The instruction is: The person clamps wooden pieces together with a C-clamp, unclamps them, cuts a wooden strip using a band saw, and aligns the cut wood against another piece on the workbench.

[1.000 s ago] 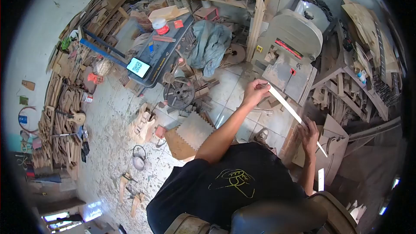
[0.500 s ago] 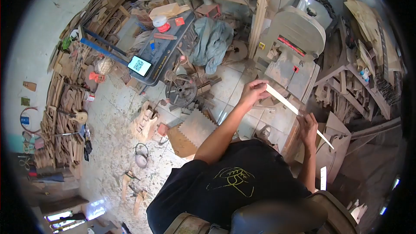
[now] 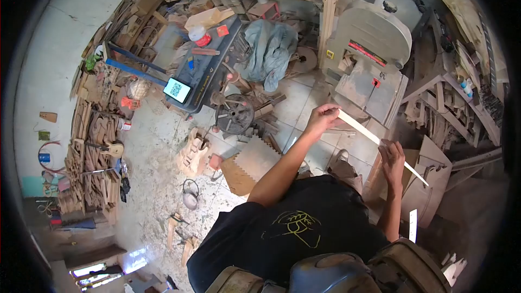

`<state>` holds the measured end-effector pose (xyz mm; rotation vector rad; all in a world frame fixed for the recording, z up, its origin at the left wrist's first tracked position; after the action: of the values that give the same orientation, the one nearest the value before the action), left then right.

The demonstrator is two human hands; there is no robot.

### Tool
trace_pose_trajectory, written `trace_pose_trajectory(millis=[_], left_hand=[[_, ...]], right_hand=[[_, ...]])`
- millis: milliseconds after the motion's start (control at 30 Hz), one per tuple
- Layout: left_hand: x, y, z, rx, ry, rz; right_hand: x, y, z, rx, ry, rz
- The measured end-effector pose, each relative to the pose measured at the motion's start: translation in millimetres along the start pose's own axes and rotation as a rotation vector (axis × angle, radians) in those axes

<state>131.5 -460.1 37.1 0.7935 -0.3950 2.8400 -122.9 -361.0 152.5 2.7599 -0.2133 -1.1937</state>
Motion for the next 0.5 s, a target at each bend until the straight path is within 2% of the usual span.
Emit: trace_pose_trajectory(millis=[167, 267, 367, 400, 433, 467, 500], left_hand=[[6.1, 11.0, 0.9, 0.0, 0.07, 0.001], [-0.8, 29.7, -5.1, 0.088, 0.277, 0.043], [8.5, 55.9, -6.7, 0.262, 0.764, 0.086], [20.7, 63.6, -2.3, 0.244, 0.935, 0.093], [31.0, 71.1, 0.9, 0.342, 1.109, 0.116], [46.5, 78.4, 4.1, 0.239, 1.164, 0.131], [56.4, 88.1, -0.8, 0.329, 1.285, 0.109]], right_hand=[[5.9, 20.2, 27.5, 0.026, 0.068, -0.081], [13.1, 38.9, 63.7, -0.02, 0.026, -0.083], [11.2, 68.8, 96.9, -0.044, -0.014, -0.09], [8.3, 78.7, 105.4, -0.054, -0.016, -0.08], [9.4, 90.3, 114.2, -0.076, -0.009, -0.072], [12.1, 99.3, 129.2, -0.086, -0.035, -0.052], [14.8, 106.4, 142.5, -0.102, -0.053, -0.036]])
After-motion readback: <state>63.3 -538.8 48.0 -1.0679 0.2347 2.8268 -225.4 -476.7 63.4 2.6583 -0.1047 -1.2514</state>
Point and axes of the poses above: each hand's wrist, its own y-axis towards the middle knuckle, its own x-axis out of the palm, z = x × y, the point moved 8 cm from there along y, towards the middle knuckle, and after that the axes turned 5 degrees about x, right-handed, at the moved point
